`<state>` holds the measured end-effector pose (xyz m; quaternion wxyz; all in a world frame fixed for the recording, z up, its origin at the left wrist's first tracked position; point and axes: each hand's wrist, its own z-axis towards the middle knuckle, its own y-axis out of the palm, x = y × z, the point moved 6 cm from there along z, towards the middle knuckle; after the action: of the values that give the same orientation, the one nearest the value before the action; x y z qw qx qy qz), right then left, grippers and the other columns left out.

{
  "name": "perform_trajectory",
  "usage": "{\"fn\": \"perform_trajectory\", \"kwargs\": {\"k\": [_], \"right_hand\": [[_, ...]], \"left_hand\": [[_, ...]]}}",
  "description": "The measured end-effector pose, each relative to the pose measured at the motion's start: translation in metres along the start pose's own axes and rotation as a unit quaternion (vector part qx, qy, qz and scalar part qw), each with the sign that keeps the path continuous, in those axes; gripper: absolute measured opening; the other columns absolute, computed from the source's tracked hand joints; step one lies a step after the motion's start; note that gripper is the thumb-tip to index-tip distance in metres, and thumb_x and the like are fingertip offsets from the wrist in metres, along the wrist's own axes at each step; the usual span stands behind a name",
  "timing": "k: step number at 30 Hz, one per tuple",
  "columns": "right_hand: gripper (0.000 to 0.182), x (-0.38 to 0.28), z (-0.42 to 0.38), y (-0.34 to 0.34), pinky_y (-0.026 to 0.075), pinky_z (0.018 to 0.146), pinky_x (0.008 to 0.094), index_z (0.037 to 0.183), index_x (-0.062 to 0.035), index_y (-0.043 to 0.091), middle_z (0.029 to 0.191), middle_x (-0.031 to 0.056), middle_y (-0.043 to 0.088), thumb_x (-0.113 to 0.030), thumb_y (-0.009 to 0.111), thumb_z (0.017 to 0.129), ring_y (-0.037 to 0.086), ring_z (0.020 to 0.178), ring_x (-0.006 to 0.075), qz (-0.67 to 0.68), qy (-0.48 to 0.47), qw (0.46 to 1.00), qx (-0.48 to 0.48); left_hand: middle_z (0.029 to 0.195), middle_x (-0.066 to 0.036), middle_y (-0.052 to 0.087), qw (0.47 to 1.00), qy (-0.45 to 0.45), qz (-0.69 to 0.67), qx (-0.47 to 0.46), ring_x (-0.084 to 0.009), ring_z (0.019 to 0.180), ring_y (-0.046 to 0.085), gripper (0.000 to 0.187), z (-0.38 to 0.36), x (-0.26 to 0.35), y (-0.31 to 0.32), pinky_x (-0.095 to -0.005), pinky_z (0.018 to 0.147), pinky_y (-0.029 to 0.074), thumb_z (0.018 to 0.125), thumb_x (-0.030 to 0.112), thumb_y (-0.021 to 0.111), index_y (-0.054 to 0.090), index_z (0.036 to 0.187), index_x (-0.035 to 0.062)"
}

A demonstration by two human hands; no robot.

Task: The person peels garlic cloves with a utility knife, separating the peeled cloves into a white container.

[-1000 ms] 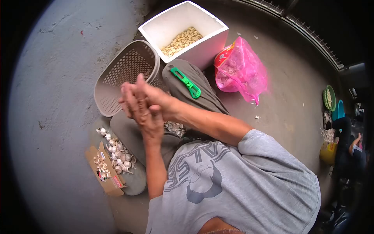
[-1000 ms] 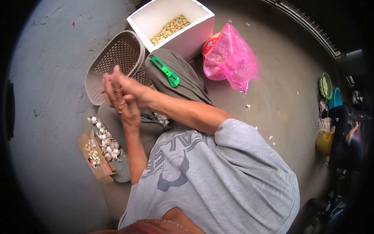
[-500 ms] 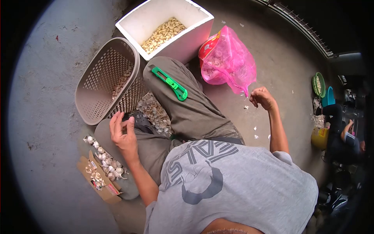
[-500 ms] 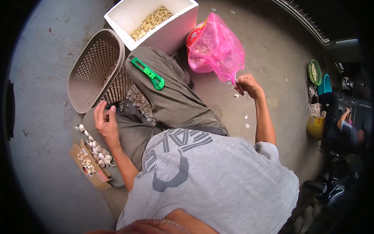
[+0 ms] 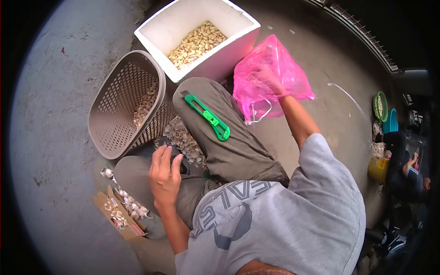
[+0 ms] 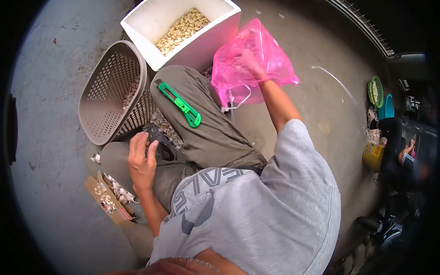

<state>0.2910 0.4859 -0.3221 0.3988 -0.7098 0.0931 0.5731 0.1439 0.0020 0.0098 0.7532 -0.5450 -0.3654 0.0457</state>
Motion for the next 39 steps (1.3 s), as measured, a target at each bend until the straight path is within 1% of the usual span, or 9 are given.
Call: {"fn": "perform_trajectory", "kwargs": {"k": [1,2,3,9,19,22,26,33,39], "right_hand": [[0.036,0.033,0.008,0.012,0.055,0.087,0.0396,0.127,-0.0016,0.065,0.116,0.0151,0.071,-0.011,0.062,0.092,0.068,0.104,0.0299,0.118,0.130,0.983,-0.057],[0.035,-0.050,-0.022,0.001,0.056,0.089,0.0454,0.127,-0.0011,0.065,0.115,0.0135,0.073,-0.007,0.062,0.093,0.069,0.105,0.0323,0.345,0.108,0.930,0.072],[0.035,-0.065,-0.018,0.002,0.056,0.089,0.0455,0.127,-0.0012,0.065,0.115,0.0136,0.073,-0.007,0.062,0.093,0.069,0.105,0.0323,0.356,0.097,0.927,0.069],[0.035,-0.040,0.017,0.005,0.056,0.090,0.0457,0.127,-0.0012,0.065,0.115,0.0137,0.072,-0.007,0.062,0.093,0.069,0.106,0.0323,0.202,0.096,0.975,0.001],[0.035,-0.041,-0.002,-0.008,0.056,0.090,0.0462,0.127,-0.0013,0.065,0.116,0.0140,0.072,-0.007,0.062,0.092,0.069,0.106,0.0324,0.022,0.117,0.992,-0.032],[0.035,-0.046,-0.015,-0.018,0.056,0.090,0.0463,0.127,-0.0013,0.065,0.116,0.0140,0.072,-0.007,0.062,0.092,0.069,0.106,0.0324,-0.007,0.133,0.990,-0.036],[0.035,-0.047,-0.020,-0.028,0.056,0.091,0.0465,0.127,-0.0014,0.065,0.116,0.0141,0.072,-0.007,0.062,0.092,0.069,0.106,0.0324,-0.038,0.148,0.987,-0.041],[0.035,-0.044,-0.012,-0.033,0.056,0.091,0.0468,0.127,-0.0015,0.065,0.117,0.0143,0.072,-0.007,0.063,0.092,0.069,0.107,0.0324,-0.067,0.169,0.982,-0.047],[0.035,-0.040,-0.018,-0.032,0.056,0.091,0.0471,0.127,-0.0015,0.065,0.117,0.0145,0.072,-0.007,0.063,0.092,0.069,0.107,0.0325,-0.080,0.189,0.977,-0.055]], "left_hand": [[0.118,-0.021,0.067,1.000,0.005,0.002,-0.018,-0.0403,0.100,0.068,0.029,0.000,0.001,0.003,-0.0459,0.088,0.055,0.090,0.011,0.076,0.067,0.114,-0.0045],[0.113,-0.020,0.068,0.999,0.022,0.016,-0.018,-0.0399,0.097,0.068,0.029,0.000,0.004,0.004,-0.0463,0.085,0.054,0.090,0.011,0.076,0.067,0.113,-0.0035],[0.112,-0.019,0.069,0.999,0.024,0.016,-0.027,-0.0396,0.096,0.068,0.030,-0.001,0.006,0.005,-0.0463,0.084,0.054,0.089,0.012,0.076,0.067,0.114,-0.0031],[0.106,-0.018,0.069,0.998,0.010,0.018,-0.066,-0.0375,0.090,0.067,0.031,0.004,-0.001,0.019,-0.0456,0.078,0.053,0.088,0.014,0.077,0.067,0.113,-0.0026],[0.098,-0.014,0.065,0.997,0.026,-0.001,-0.077,-0.0324,0.088,0.067,0.028,0.025,-0.007,0.041,-0.0437,0.078,0.051,0.093,0.020,0.072,0.065,0.111,-0.0006],[0.107,-0.016,0.069,0.992,0.001,-0.021,-0.122,-0.0361,0.094,0.067,0.033,0.021,-0.011,0.050,-0.0444,0.081,0.053,0.089,0.017,0.076,0.066,0.114,-0.0007],[0.100,-0.015,0.066,0.986,-0.015,-0.038,-0.162,-0.0349,0.089,0.066,0.031,0.022,-0.025,0.068,-0.0449,0.080,0.052,0.090,0.018,0.075,0.066,0.112,-0.0004],[0.099,-0.017,0.064,0.969,-0.031,-0.042,-0.241,-0.0353,0.093,0.066,0.033,0.024,-0.039,0.090,-0.0446,0.083,0.052,0.093,0.021,0.071,0.065,0.116,-0.0019],[0.105,-0.017,0.064,0.951,-0.044,-0.051,-0.303,-0.0367,0.097,0.066,0.035,0.022,-0.041,0.101,-0.0485,0.088,0.051,0.096,0.024,0.067,0.064,0.119,-0.0010]]}}
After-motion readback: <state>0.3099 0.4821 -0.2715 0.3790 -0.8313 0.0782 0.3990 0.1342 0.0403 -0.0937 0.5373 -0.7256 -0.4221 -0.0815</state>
